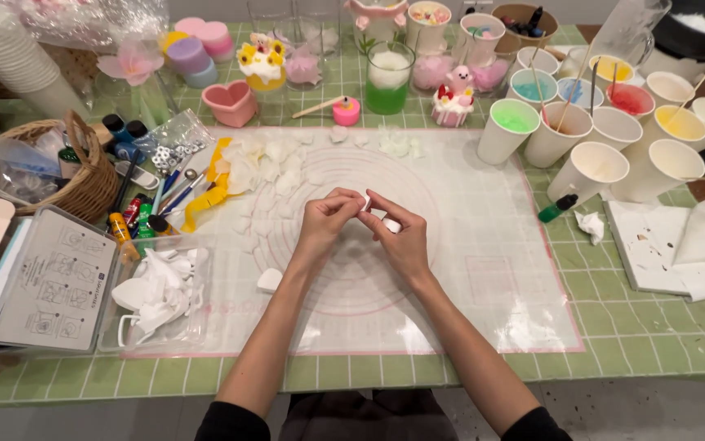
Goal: The person is hand-molding and cutting small pieces of white wax on a silicone mat to create decorative shapes for candles.
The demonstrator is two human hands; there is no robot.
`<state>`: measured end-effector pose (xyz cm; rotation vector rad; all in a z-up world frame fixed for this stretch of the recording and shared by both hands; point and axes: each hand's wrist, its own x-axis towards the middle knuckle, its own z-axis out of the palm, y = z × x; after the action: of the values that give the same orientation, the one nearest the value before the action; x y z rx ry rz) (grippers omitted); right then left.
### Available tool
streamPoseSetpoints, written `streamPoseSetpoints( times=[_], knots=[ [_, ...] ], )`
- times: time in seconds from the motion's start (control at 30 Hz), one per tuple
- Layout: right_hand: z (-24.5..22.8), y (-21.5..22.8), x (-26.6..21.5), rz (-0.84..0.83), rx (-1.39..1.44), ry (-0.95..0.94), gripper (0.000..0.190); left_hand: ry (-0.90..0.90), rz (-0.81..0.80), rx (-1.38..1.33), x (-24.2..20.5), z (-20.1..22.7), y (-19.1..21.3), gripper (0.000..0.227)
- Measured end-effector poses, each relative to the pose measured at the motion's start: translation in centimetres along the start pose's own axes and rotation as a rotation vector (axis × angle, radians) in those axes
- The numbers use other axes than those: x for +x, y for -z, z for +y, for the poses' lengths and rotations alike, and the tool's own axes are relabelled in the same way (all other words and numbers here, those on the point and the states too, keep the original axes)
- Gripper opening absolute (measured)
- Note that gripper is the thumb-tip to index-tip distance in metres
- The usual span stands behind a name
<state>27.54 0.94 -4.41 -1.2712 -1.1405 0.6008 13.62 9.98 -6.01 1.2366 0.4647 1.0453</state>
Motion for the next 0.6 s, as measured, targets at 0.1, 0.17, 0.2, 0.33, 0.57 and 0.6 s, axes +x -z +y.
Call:
streamPoseSetpoints(
  times=[0.1,0.17,0.2,0.33,0.57,0.6],
  knots=[
    [0.3,0.0,-0.1,0.002,0.018,0.022,0.041,-0.002,-0.008,0.033,0.0,-0.1,-0.1,0.016],
    [0.8,-0.1,-0.3,0.009,0.030,0.022,0.041,-0.008,-0.014,0.047,-0.2,-0.5,-0.1,0.016],
    [0.9,-0.1,-0.2,0.016,0.044,0.029,0.041,-0.021,-0.022,0.063,-0.2,-0.6,-0.1,0.017],
    [0.2,-0.2,-0.4,0.014,0.073,0.045,0.042,-0.039,-0.012,0.064,-0.3,0.2,-0.6,0.017],
    [0.8,0.0,-0.4,0.015,0.226,-0.048,0.039,-0.002,0.045,0.039,-0.4,0.6,-1.0,0.014],
    [0.9,0.0,-0.4,0.030,0.174,-0.069,0.037,-0.039,0.041,0.078,-0.4,0.6,-1.0,0.016]
  ],
)
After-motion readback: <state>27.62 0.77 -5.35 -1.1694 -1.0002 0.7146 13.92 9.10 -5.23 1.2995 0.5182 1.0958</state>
